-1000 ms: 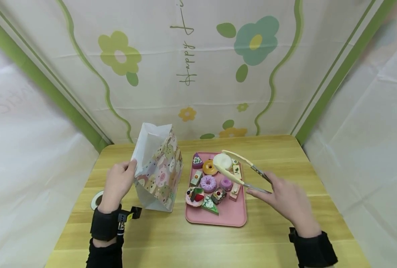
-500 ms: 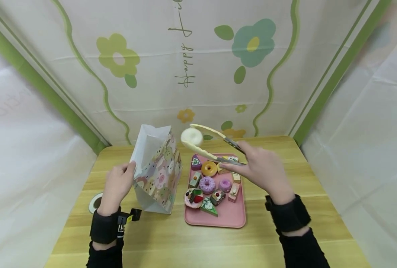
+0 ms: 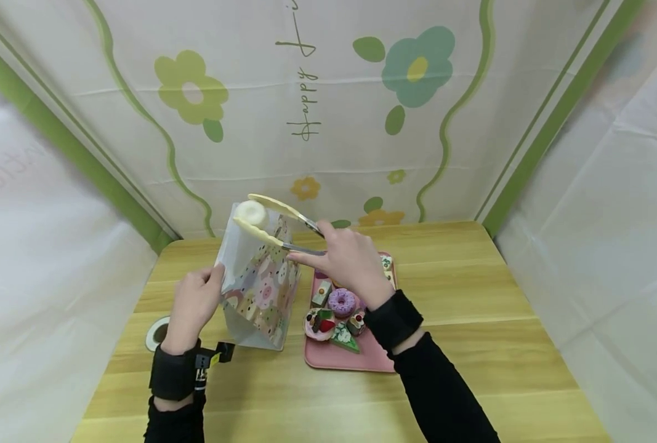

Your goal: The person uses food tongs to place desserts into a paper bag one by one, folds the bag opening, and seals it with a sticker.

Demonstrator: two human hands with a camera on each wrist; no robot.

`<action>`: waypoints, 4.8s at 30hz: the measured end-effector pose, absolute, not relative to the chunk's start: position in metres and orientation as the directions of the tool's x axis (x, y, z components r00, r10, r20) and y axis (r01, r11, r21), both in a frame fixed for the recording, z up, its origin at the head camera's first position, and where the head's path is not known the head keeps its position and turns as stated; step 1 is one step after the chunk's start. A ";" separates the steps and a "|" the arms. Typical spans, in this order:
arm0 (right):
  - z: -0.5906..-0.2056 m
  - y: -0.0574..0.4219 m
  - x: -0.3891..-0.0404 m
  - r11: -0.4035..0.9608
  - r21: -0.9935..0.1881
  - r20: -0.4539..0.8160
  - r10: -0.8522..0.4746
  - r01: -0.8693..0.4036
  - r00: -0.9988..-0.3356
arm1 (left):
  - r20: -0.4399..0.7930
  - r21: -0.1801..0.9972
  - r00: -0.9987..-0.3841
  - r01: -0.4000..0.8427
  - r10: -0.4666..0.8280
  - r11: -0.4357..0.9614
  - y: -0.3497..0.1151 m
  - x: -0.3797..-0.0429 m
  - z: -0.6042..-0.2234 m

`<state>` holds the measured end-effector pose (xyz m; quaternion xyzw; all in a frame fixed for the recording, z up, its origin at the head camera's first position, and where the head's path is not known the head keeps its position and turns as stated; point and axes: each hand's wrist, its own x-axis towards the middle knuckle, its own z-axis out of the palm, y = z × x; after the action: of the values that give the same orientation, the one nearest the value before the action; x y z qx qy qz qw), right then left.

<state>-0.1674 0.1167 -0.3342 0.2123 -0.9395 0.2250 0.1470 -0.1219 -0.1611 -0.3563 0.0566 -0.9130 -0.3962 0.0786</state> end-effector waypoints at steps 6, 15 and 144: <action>-0.332 0.105 -0.171 0.867 -0.305 0.318 -0.297 -0.393 -0.901 | 0.102 0.744 -0.983 -0.028 -0.155 0.668 -0.161 -0.123 -0.358; -0.330 0.096 -0.175 0.887 -0.227 0.268 -0.341 -0.403 -0.901 | 0.068 0.742 -0.984 -0.061 -0.166 0.667 -0.164 -0.125 -0.356; -0.534 0.172 -0.014 0.935 -0.337 -0.063 0.094 0.110 -0.994 | 0.079 0.768 -0.976 -0.070 -0.203 0.637 -0.163 -0.130 -0.364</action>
<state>-0.0141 0.1716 -0.5343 -0.0519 -0.9834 0.1724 -0.0228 -0.1301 -0.1631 -0.3643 0.0758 -0.9012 -0.4193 0.0791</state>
